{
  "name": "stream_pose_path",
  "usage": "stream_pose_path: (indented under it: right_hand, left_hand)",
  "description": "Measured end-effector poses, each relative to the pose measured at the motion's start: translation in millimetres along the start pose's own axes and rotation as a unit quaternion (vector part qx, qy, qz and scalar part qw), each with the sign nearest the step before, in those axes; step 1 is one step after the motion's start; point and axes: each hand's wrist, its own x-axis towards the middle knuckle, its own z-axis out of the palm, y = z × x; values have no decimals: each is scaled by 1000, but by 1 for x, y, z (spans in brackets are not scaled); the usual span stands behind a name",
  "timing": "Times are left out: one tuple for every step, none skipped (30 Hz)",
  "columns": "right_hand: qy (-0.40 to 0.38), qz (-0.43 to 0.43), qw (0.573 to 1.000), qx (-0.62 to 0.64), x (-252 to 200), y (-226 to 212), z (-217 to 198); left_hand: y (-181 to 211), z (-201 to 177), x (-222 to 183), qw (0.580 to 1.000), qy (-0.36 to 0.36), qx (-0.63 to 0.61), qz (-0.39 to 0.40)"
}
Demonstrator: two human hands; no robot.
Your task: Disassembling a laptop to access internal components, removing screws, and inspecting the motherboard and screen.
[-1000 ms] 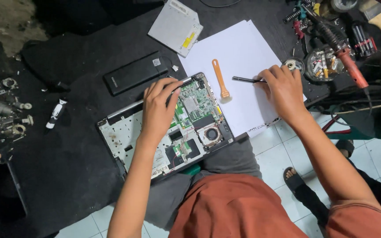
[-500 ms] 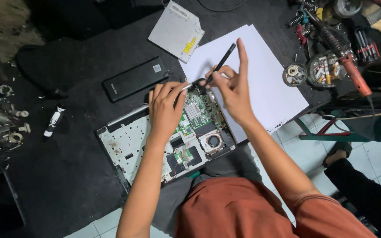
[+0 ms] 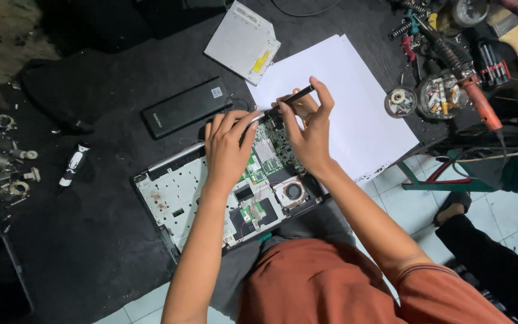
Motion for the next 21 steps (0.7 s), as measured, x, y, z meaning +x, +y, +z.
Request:
stream_pose_path:
  right_hand:
    - [0, 4, 1000, 7, -1, 0, 1]
    - [1, 7, 1000, 15, -1, 1, 2]
    - [0, 7, 1000, 14, -1, -2, 1]
    - [6, 30, 999, 27, 0, -4, 1]
    - [12, 52, 998, 41, 1, -7, 1]
    - [10, 52, 998, 40, 1, -9, 2]
    - [18, 64, 997, 41, 1, -10, 4]
    - [26, 75, 996, 43, 0, -12, 5]
    - [26, 75, 996, 42, 1, -12, 5]
    - [30, 78, 995, 45, 1, -13, 6]
    - [35, 82, 995, 47, 1, -13, 6]
    - [35, 83, 995, 47, 0, -12, 6]
    - [43, 84, 995, 43, 0, -11, 5]
    - [50, 84, 994, 40, 0, -10, 4]
    - [50, 86, 994, 40, 1, -13, 5]
    - [45, 89, 994, 42, 2, -15, 6]
    - [40, 92, 994, 45, 4, -18, 8]
    - [41, 91, 994, 44, 3, -16, 7]
    - [36, 91, 995, 37, 3, -15, 6]
    - [31, 90, 995, 29, 3, -13, 6]
    - [29, 91, 995, 30, 4, -14, 5]
  left_hand:
    - [-1, 1, -1, 1000, 0, 1, 0]
    - [-2, 2, -1, 1000, -1, 1, 1]
    - [-3, 3, -2, 1000, 0, 0, 0]
    - [-4, 3, -2, 1000, -1, 1, 0]
    - [-5, 4, -3, 1000, -3, 3, 0]
    - [-5, 4, -3, 1000, -2, 2, -1]
    - [-5, 4, -3, 1000, -2, 0, -1]
    - [-5, 4, -3, 1000, -2, -2, 0]
    - [-5, 3, -2, 1000, -1, -2, -1]
    - [-5, 3, -2, 1000, -1, -1, -1]
    - [-5, 3, -2, 1000, -1, 1, -1]
    - [-5, 3, -3, 1000, -2, 1, -1]
    - [-5, 3, -3, 1000, -2, 0, -1]
    - [-5, 4, -3, 1000, -1, -1, -1]
    - [-5, 3, -3, 1000, -2, -2, -2]
    - [-4, 2, -3, 1000, -2, -4, -3]
    - [-3, 2, -1, 1000, -1, -7, -3]
    - [-3, 2, -1, 1000, -1, -7, -2]
    - [-3, 1, -1, 1000, -4, -6, -3]
    - [-3, 1, -1, 1000, -7, -4, -4]
    - [-4, 2, -1, 1000, -7, -4, -6]
